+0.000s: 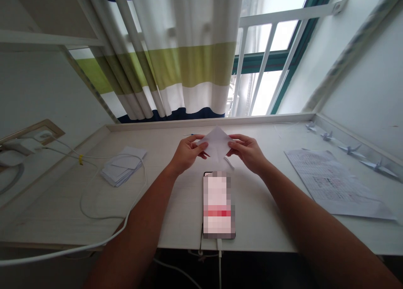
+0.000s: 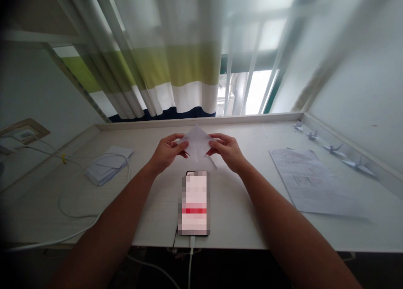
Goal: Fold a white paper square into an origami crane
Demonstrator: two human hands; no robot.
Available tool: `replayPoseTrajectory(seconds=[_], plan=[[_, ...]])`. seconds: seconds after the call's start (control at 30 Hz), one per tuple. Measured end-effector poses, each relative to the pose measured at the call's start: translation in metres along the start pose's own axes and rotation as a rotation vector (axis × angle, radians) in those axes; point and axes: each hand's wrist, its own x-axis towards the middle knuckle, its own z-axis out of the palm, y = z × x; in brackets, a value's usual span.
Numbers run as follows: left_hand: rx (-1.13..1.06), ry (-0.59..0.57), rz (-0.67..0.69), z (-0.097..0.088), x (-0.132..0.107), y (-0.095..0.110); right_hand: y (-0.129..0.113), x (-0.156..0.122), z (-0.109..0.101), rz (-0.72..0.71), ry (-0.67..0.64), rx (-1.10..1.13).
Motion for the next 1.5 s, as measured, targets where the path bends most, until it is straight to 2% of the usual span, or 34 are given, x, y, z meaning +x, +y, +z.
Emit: replayPoseTrajectory(seconds=[0.1, 0.27, 0.47, 0.63, 0.77, 0.87, 0.93, 1.2, 1.33, 1.5], plan=[[-0.054, -0.059, -0.050, 0.000, -0.003, 0.006, -0.003, -0.001, 0.001, 0.000, 0.019, 0.030], [-0.111, -0.049, -0.042, 0.001, -0.005, 0.009, -0.011, -0.005, 0.003, -0.015, -0.012, -0.004], [0.073, 0.009, 0.059, 0.004, -0.001, -0.002, -0.007, -0.002, 0.002, -0.019, -0.004, -0.069], [0.175, -0.060, 0.103, 0.005, -0.004, -0.006, -0.006, 0.000, 0.000, -0.060, 0.052, -0.331], [0.212, -0.183, 0.079, 0.009, -0.012, -0.004, -0.016, -0.006, 0.004, -0.127, -0.098, -0.535], [0.210, -0.211, 0.079, 0.014, -0.015, -0.002, -0.022, -0.011, 0.010, -0.055, -0.233, -0.486], [0.210, -0.192, 0.079, 0.016, -0.016, -0.001, -0.023, -0.013, 0.013, -0.031, -0.257, -0.438], [0.110, -0.079, 0.100, 0.021, -0.013, -0.003, -0.015, -0.011, 0.013, 0.068, -0.251, -0.223], [0.141, -0.010, 0.133, 0.022, -0.012, -0.006, -0.012, -0.011, 0.014, 0.093, -0.268, -0.219], [0.188, -0.004, 0.123, 0.024, -0.013, -0.004, -0.010, -0.012, 0.018, 0.066, -0.261, -0.234]])
